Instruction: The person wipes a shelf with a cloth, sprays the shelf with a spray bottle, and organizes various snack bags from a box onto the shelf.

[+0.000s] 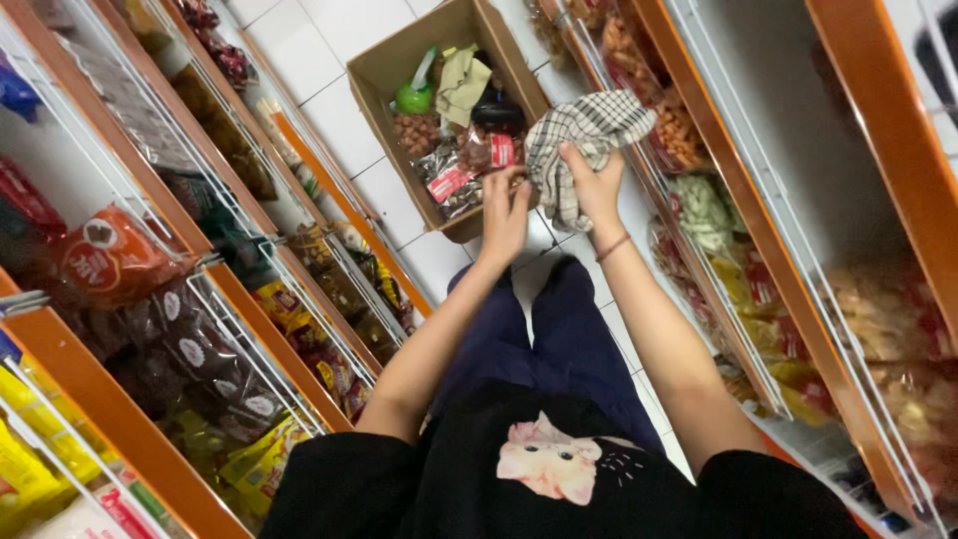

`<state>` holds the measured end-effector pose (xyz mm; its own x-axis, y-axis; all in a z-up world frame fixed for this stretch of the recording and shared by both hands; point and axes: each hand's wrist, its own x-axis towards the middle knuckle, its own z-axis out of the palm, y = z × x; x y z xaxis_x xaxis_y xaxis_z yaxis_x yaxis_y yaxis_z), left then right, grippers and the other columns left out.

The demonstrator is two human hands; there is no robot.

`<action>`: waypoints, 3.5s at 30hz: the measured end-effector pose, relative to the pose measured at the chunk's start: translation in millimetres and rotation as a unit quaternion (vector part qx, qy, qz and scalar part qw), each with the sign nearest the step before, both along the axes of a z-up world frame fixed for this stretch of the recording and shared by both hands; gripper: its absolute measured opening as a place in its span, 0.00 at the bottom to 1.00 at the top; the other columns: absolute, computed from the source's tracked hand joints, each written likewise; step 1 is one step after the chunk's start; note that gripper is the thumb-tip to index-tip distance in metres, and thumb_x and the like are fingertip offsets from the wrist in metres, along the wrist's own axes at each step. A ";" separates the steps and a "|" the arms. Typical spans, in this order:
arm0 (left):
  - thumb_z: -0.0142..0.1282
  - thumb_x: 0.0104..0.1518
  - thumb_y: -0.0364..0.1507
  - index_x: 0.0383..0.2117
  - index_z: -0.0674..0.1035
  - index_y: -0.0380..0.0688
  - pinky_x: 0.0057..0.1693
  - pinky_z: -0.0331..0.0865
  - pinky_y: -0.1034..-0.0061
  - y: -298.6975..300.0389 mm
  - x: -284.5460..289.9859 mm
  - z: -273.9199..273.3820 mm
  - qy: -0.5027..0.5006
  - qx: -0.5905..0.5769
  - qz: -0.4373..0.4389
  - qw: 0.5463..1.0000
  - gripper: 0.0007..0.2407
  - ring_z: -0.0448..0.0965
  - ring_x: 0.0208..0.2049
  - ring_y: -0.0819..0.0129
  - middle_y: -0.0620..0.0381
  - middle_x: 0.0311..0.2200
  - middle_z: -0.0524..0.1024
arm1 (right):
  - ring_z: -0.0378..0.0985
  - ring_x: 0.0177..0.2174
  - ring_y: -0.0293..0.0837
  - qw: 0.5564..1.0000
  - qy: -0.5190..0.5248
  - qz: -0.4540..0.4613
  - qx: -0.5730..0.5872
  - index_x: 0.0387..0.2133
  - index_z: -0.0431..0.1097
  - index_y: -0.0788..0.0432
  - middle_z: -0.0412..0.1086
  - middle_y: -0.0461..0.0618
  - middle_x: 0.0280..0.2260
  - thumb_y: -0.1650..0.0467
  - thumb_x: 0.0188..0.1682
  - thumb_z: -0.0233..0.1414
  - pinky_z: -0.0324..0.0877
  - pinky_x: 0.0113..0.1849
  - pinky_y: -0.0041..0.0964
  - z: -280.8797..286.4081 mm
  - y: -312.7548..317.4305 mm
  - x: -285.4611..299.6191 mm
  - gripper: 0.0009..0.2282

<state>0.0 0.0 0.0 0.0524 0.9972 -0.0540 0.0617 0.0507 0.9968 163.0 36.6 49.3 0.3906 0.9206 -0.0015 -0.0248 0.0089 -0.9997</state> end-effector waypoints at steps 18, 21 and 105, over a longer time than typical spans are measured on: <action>0.68 0.46 0.48 0.65 0.62 0.50 0.67 0.53 0.48 168.7 -21.4 -178.5 0.286 -0.340 0.048 0.895 0.40 0.64 0.62 0.44 0.42 0.59 0.69 | 0.81 0.37 0.40 0.973 -0.195 0.112 -0.046 0.41 0.73 0.67 0.79 0.52 0.37 0.70 0.44 0.66 0.74 0.42 0.34 -126.3 156.1 -7.6 0.16; 0.70 0.43 0.43 0.68 0.57 0.55 0.64 0.48 0.42 186.8 -11.9 -183.1 0.243 -0.337 0.127 0.901 0.43 0.59 0.64 0.44 0.43 0.60 0.66 | 0.80 0.36 0.39 0.974 -0.162 0.129 -0.091 0.38 0.76 0.67 0.80 0.52 0.37 0.69 0.46 0.66 0.75 0.41 0.34 -133.0 163.1 -1.7 0.13; 0.60 0.45 0.22 0.51 0.74 0.53 0.41 0.68 0.56 259.3 -156.3 -145.3 0.400 0.115 -0.028 0.909 0.23 0.82 0.34 0.51 0.52 0.31 0.83 | 0.80 0.45 0.55 0.915 -0.357 0.188 -0.009 0.42 0.74 0.66 0.75 0.60 0.44 0.71 0.42 0.67 0.73 0.48 0.45 -111.2 129.5 -39.9 0.16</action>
<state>-156.3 259.3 -145.3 0.1393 0.9838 0.1127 0.7677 -0.1792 0.6152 123.1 166.0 -62.0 -0.0460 0.9924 0.1140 0.6363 0.1170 -0.7625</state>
